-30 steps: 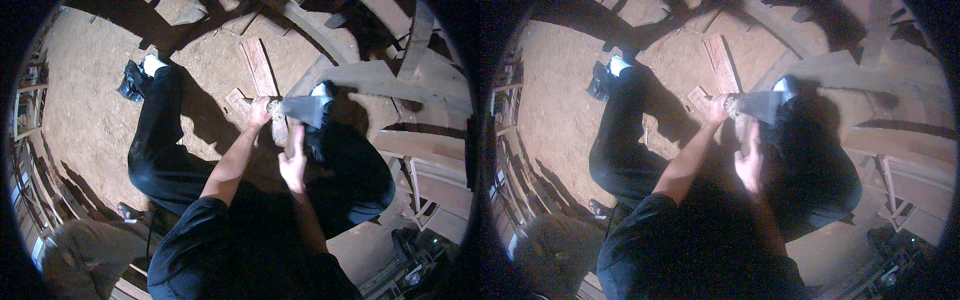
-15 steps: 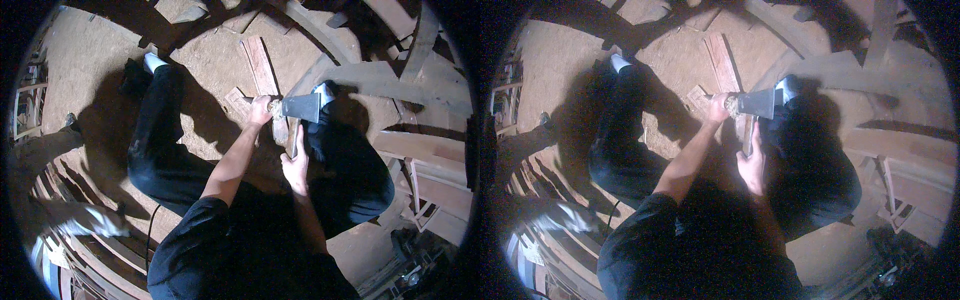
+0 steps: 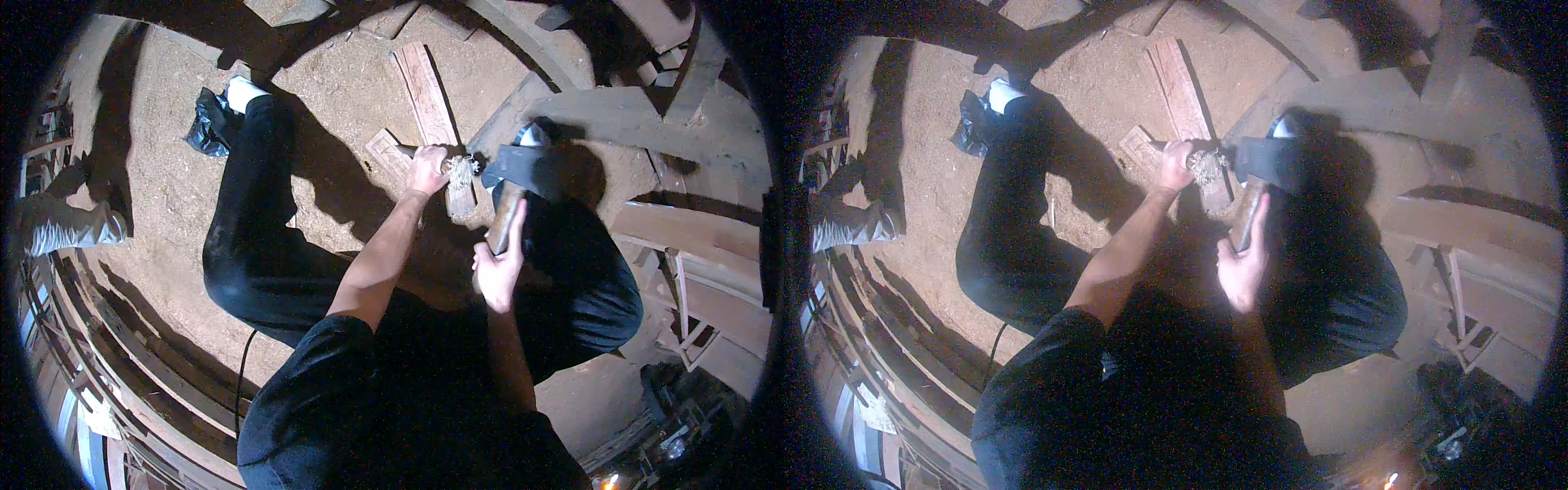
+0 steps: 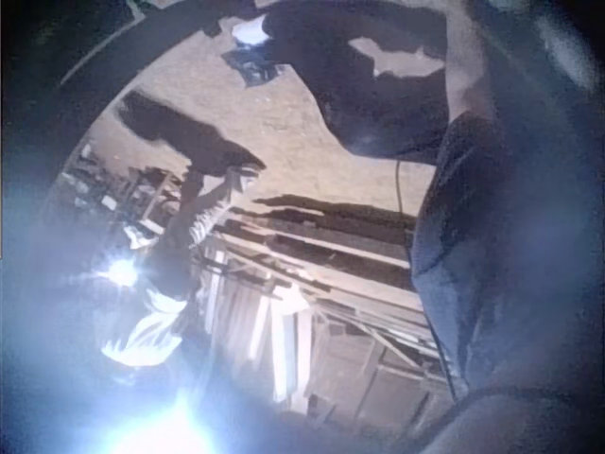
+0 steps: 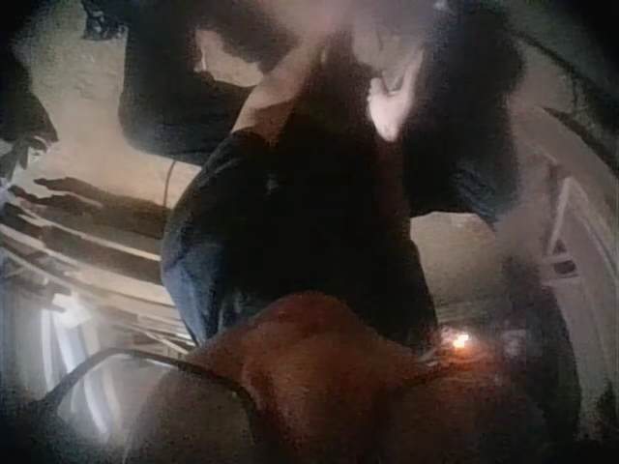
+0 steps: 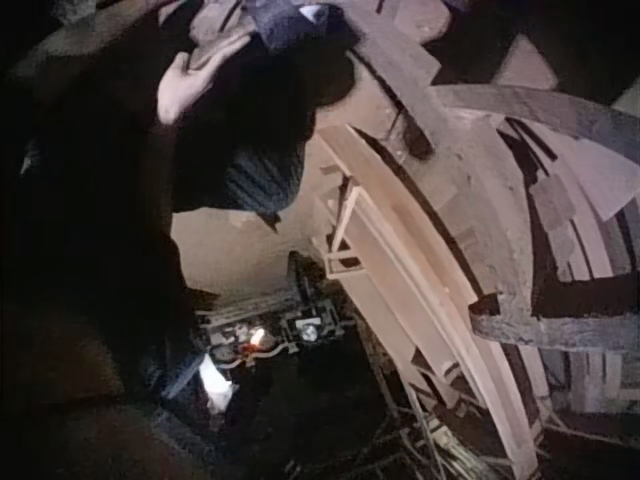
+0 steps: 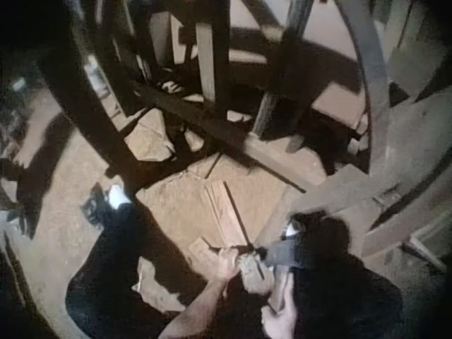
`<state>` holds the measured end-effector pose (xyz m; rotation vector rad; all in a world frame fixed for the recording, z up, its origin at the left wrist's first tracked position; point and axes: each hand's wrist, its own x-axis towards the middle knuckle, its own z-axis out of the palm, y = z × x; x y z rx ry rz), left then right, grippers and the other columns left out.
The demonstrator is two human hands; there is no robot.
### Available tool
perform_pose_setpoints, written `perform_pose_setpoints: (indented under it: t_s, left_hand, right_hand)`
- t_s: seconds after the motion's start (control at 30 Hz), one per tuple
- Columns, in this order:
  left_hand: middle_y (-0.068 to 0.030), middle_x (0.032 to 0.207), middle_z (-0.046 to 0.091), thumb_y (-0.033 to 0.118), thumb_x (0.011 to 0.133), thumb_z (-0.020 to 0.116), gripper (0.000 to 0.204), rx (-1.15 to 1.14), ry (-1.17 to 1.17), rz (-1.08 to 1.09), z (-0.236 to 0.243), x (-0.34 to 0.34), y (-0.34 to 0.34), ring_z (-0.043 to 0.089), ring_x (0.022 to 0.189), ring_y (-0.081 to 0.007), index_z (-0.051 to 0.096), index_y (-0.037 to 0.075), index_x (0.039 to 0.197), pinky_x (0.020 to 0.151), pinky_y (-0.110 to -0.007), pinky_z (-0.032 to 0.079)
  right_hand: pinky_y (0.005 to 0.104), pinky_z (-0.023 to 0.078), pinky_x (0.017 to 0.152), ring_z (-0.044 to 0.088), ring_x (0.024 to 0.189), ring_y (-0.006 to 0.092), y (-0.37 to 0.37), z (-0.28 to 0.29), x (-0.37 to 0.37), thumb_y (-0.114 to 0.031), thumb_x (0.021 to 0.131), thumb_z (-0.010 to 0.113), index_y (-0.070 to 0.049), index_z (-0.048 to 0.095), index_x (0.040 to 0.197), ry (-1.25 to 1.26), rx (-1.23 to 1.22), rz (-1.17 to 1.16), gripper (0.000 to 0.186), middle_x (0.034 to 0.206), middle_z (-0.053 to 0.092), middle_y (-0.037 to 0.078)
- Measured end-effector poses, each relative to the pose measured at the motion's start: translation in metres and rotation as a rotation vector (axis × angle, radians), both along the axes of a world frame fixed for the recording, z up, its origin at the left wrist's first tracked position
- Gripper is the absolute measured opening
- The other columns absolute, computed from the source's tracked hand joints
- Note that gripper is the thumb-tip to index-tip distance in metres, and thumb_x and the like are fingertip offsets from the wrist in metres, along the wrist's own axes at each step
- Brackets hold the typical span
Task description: The person sits on the floor and uses a small axe to carve a piece of wood held between their legs. They repeatedly strike the wood to remove chips and shape it.
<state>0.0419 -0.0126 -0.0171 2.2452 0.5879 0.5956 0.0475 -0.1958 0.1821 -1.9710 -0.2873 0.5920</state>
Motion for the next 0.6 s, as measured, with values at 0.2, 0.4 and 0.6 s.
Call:
perform_pose_setpoints:
  t_s: [0.2, 0.4, 0.6]
  left_hand:
    - [-0.0147, 0.091, 0.062, 0.020, 0.062, 0.075, 0.033, -0.026, 0.025, -0.015, 0.019, 0.000, 0.001, 0.057, 0.094, -0.0328, 0.058, 0.005, 0.087, 0.086, -0.042, 0.043]
    - [-0.0146, 0.086, 0.062, 0.019, 0.064, 0.072, 0.027, -0.065, -0.046, 0.022, 0.003, 0.002, -0.002, 0.058, 0.090, -0.0337, 0.058, 0.006, 0.082, 0.084, -0.043, 0.043]
    - [-0.0154, 0.083, 0.061, 0.014, 0.062, 0.072, 0.025, 0.030, -0.087, 0.037, 0.013, 0.006, -0.002, 0.059, 0.087, -0.0346, 0.057, 0.005, 0.080, 0.082, -0.043, 0.044]
  right_hand:
    - [0.0303, 0.043, 0.096, 0.048, 0.125, 0.0210, -0.011, -0.038, -0.002, 0.014, 0.065, 0.054, -0.012, 0.018, 0.150, 0.088, -0.166, 0.196, 0.096, 0.147, 0.036, 0.016]
    - [0.0202, 0.043, 0.046, 0.046, 0.052, 0.0075, -0.001, 0.009, -0.010, 0.017, 0.068, 0.048, -0.024, 0.017, 0.151, 0.234, 0.093, -0.198, 0.098, 0.105, 0.052, 0.008]
    - [0.0332, 0.043, 0.097, 0.044, 0.130, 0.0251, -0.006, -0.040, -0.009, 0.010, 0.066, 0.054, -0.016, 0.021, 0.150, -0.086, -0.007, 0.166, 0.094, 0.147, 0.037, 0.016]
